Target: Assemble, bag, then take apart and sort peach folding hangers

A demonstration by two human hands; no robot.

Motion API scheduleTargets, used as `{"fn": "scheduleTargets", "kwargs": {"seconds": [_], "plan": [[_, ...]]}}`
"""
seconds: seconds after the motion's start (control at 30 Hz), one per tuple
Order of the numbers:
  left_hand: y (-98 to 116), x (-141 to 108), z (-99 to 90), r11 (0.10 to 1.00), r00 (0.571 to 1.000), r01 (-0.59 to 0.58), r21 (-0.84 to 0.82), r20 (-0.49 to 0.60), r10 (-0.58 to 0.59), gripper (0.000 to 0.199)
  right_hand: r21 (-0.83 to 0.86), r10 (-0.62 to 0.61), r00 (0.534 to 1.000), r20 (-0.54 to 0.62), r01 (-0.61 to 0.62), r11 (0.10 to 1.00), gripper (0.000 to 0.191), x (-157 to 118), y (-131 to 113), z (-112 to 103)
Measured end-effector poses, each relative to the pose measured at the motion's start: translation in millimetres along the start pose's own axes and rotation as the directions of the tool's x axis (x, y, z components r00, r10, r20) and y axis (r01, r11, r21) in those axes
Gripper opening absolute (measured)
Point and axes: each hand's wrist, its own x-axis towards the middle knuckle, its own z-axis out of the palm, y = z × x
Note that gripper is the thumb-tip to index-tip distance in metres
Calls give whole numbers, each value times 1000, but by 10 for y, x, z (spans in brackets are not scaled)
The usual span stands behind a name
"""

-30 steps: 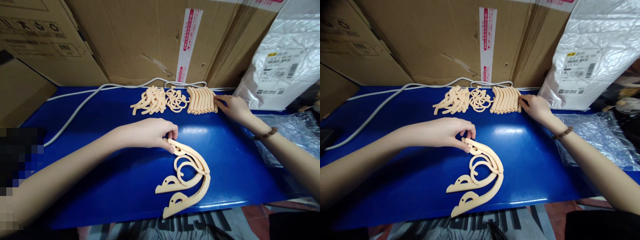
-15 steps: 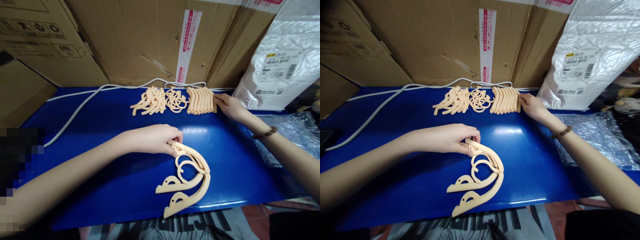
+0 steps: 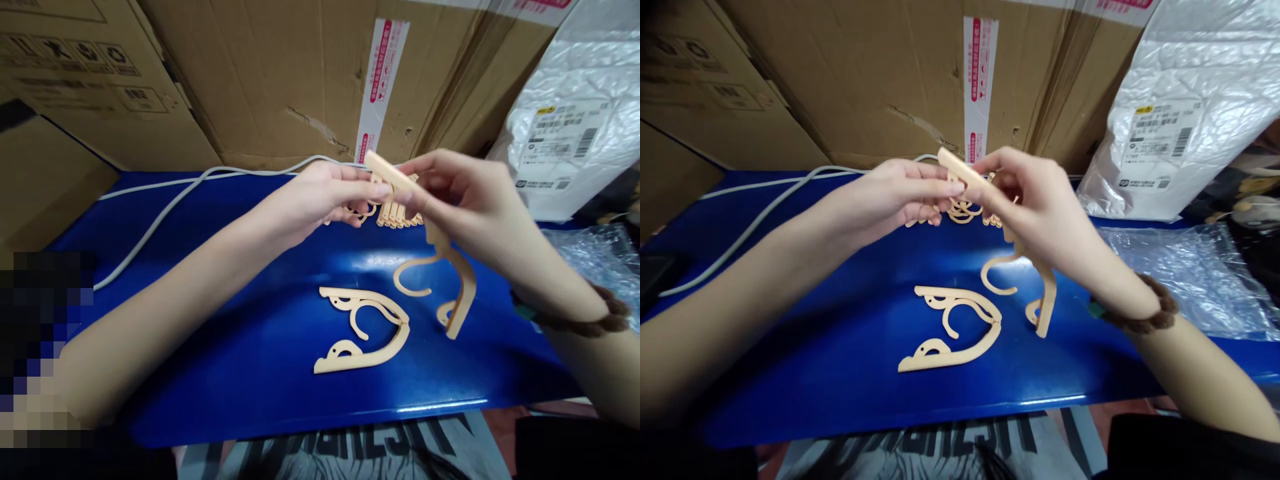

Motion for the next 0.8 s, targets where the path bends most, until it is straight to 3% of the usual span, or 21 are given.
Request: {"fn": "scheduleTargets", "kwargs": {"seconds": [0.07, 0.17, 0.3, 0.37, 0.43, 0.5, 0.57, 0.63, 0.7, 0.8], "plan": [[58, 11, 28, 997, 993, -59, 40, -104, 63, 16, -61, 5, 993, -118, -12, 998, 40, 81, 29, -44], [88, 43, 57, 964, 953, -164, 211, -217, 210, 32, -242, -70, 971, -227, 13, 970, 41, 206, 50, -113], [56, 69, 30, 785, 892, -250, 566, -181, 415, 35, -593, -100, 978, -186, -30, 805, 42, 285, -28, -115], [25, 65, 14, 658, 874, -211, 723, -162, 458, 28, -706, -41, 988, -148, -76, 704, 51, 293, -66, -84], [-9, 62, 14, 576, 871, -143, 805, -174, 460, 28, -735, 2, 994, -109, -82, 673, 52, 299, -71, -55], [-36, 72, 24, 539, 881, -100, 836, -177, 439, 33, -606, 10, 998, -66, -48, 794, 42, 317, -33, -45], [-56, 103, 16, 500, 891, -67, 864, -174, 420, 38, -363, 2, 1000, -26, -12, 932, 38, 354, 40, -60], [-80, 161, -47, 431, 898, -30, 902, -165, 407, 43, -162, 6, 1000, 15, -4, 987, 42, 411, 132, -95], [-123, 240, -186, 365, 903, 29, 930, -181, 389, 46, 67, 78, 996, 48, -82, 994, 38, 470, 222, -143], [-240, 365, -489, 364, 921, 114, 925, -236, 311, 41, 432, 208, 973, 100, -231, 872, 20, 520, 311, -193]]}}
